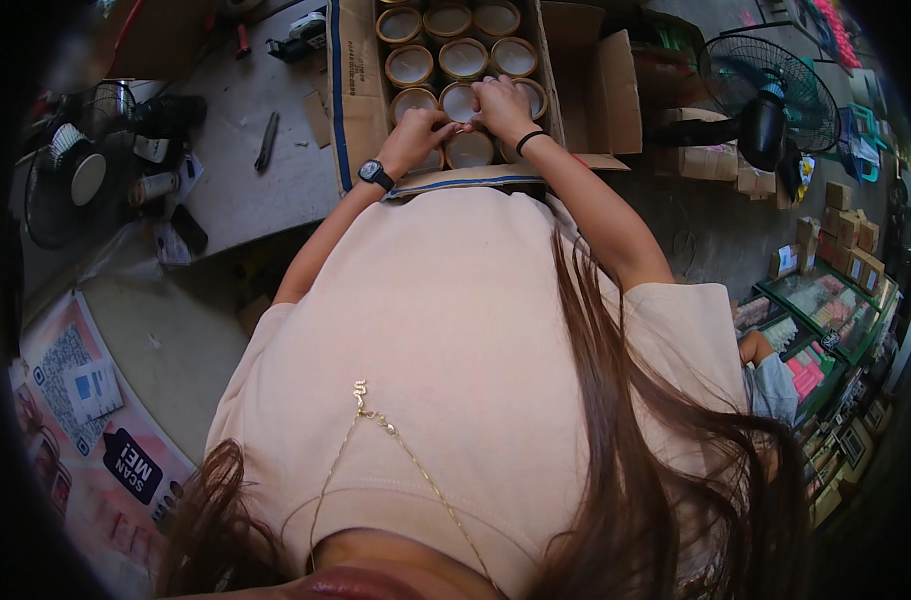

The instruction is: The person cuts a piece of cardboard with a utility knife and folds it into a divider. Then the person places the divider into a box containing multiple round jars to separate them. The person repeats the process with another divider.

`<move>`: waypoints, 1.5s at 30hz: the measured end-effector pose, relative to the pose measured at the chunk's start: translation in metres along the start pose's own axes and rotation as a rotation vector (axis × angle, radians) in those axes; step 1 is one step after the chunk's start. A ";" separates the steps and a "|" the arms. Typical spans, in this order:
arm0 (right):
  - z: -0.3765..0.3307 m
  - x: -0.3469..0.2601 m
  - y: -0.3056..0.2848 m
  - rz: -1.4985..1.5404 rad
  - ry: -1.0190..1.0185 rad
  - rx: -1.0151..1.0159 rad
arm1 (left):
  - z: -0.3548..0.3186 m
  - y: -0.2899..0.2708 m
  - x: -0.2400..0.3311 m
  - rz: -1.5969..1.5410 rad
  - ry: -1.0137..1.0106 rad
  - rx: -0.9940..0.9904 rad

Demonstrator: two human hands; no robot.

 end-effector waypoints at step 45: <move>0.046 -0.068 -0.134 1.118 -0.294 -0.093 | -0.014 -0.131 0.022 -0.995 -0.204 -0.028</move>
Point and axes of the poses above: each hand's wrist, its own z-axis towards the middle knuckle, its own y-axis out of the palm, x = y × z, the point moved 3 cm from there along z, towards the middle knuckle
